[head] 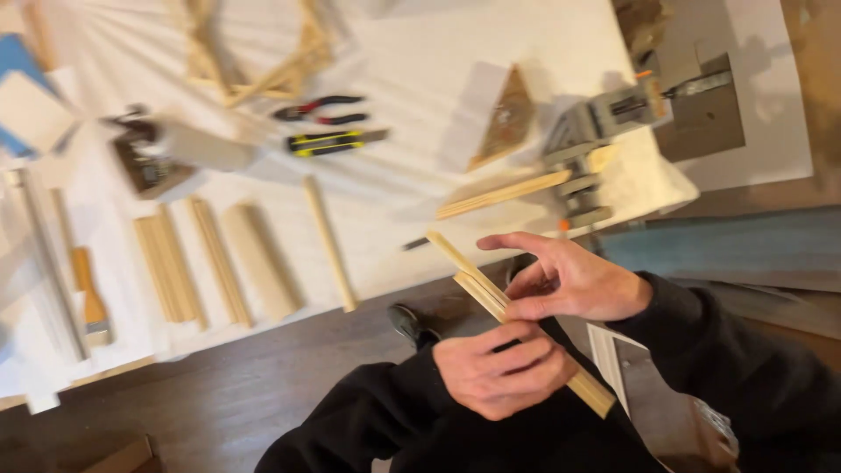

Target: Assemble a wooden picture frame using glue, a corner clamp, and a hammer.

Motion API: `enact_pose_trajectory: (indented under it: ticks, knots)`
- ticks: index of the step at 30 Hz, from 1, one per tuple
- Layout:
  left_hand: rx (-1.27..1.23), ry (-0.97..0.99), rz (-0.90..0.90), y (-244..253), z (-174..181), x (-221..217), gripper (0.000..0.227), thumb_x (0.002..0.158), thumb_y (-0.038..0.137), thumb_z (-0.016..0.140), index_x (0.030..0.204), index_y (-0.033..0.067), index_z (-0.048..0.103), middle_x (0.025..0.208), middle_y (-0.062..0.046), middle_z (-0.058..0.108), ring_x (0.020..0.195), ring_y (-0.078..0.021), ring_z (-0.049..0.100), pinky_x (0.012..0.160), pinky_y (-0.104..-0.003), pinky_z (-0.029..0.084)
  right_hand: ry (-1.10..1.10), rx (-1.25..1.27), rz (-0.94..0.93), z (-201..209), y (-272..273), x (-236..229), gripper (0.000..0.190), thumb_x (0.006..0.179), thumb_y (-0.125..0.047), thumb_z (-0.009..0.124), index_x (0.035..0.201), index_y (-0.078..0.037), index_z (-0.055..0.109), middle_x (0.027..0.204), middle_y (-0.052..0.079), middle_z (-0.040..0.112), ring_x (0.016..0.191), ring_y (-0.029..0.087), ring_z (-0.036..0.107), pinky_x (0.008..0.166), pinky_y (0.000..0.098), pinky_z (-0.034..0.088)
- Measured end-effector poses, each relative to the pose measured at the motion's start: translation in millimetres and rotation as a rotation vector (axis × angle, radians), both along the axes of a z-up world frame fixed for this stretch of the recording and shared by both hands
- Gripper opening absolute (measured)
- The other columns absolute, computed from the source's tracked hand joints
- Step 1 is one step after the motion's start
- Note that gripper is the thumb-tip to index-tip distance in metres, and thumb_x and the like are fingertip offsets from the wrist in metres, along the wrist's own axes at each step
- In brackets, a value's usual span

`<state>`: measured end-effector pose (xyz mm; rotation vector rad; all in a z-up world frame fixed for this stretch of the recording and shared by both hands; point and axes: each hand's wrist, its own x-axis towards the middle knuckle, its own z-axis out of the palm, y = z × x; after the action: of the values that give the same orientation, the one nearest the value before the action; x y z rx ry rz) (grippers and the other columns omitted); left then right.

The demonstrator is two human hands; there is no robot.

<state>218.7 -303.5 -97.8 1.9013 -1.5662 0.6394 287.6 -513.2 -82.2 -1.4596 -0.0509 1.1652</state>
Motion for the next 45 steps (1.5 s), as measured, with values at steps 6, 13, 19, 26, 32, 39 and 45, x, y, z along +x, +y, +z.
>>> enact_pose_trajectory:
  ticks: [6,13,19,26,32,39,45]
  knots:
    - [-0.060,0.183,0.165,-111.4,-45.4,90.8,0.036,0.093,0.005,0.076,0.129,0.0047,0.071,0.124,-0.010,0.066,0.115,-0.0252,0.069,0.100,-0.039,0.059,-0.073,-0.205,-0.074,-73.4,-152.0,124.1,0.097,0.078,-0.012,0.078,0.160,-0.019,0.027,0.090,0.013,0.083,0.081,0.014,0.079,0.078,0.0292,0.065]
    - [0.142,0.780,0.686,-130.3,-175.4,158.1,0.054,0.082,0.002,0.064,0.134,0.0120,0.068,0.114,-0.010,0.063,0.107,-0.0318,0.060,0.091,-0.045,0.047,-0.743,-0.447,-0.192,-156.4,-186.1,258.2,0.087,0.088,-0.015,0.084,0.156,0.003,0.033,0.100,0.016,0.076,0.086,0.024,0.078,0.080,0.0358,0.063]
    - [0.166,1.042,0.637,-137.4,-198.1,171.0,0.037,0.092,0.012,0.064,0.128,0.0073,0.069,0.113,-0.009,0.064,0.107,-0.0331,0.061,0.097,-0.044,0.051,-0.804,-0.512,-0.121,-199.8,-176.5,293.7,0.086,0.087,-0.015,0.084,0.155,0.002,0.034,0.092,0.016,0.078,0.081,0.027,0.078,0.083,0.0380,0.063]
    - [0.264,1.109,0.636,-148.4,-181.4,173.8,0.050,0.093,0.038,0.066,0.125,0.0007,0.067,0.116,-0.016,0.060,0.109,-0.0321,0.058,0.093,-0.045,0.050,-0.880,-0.629,-0.002,-226.1,-171.6,294.5,0.086,0.089,-0.013,0.081,0.157,0.001,0.030,0.086,0.014,0.077,0.073,0.030,0.075,0.078,0.0422,0.063]
    - [0.366,1.173,0.646,-153.5,-185.4,174.7,0.059,0.095,0.044,0.067,0.132,-0.0014,0.064,0.115,-0.015,0.063,0.112,-0.0328,0.063,0.097,-0.045,0.051,-0.954,-0.796,0.170,-229.4,-167.5,291.3,0.092,0.094,-0.024,0.080,0.160,0.002,0.022,0.087,0.015,0.077,0.063,0.031,0.073,0.068,0.0451,0.061]
    - [0.242,1.299,0.615,-142.1,-181.3,176.7,0.069,0.093,0.048,0.066,0.140,-0.0018,0.059,0.128,-0.023,0.068,0.113,-0.0379,0.068,0.100,-0.045,0.052,-0.784,-0.764,0.081,-213.7,-174.0,282.0,0.090,0.097,-0.030,0.077,0.160,-0.001,0.021,0.102,0.015,0.076,0.073,0.029,0.075,0.070,0.0431,0.063]
    - [-0.007,1.180,0.810,-106.5,-220.3,169.9,0.026,0.103,0.031,0.069,0.120,0.0120,0.071,0.115,-0.009,0.078,0.105,-0.0243,0.077,0.097,-0.034,0.060,-0.678,-0.623,-0.056,-223.6,-182.4,279.1,0.086,0.093,-0.013,0.076,0.159,0.004,0.024,0.107,0.017,0.076,0.089,0.029,0.077,0.084,0.0404,0.062]
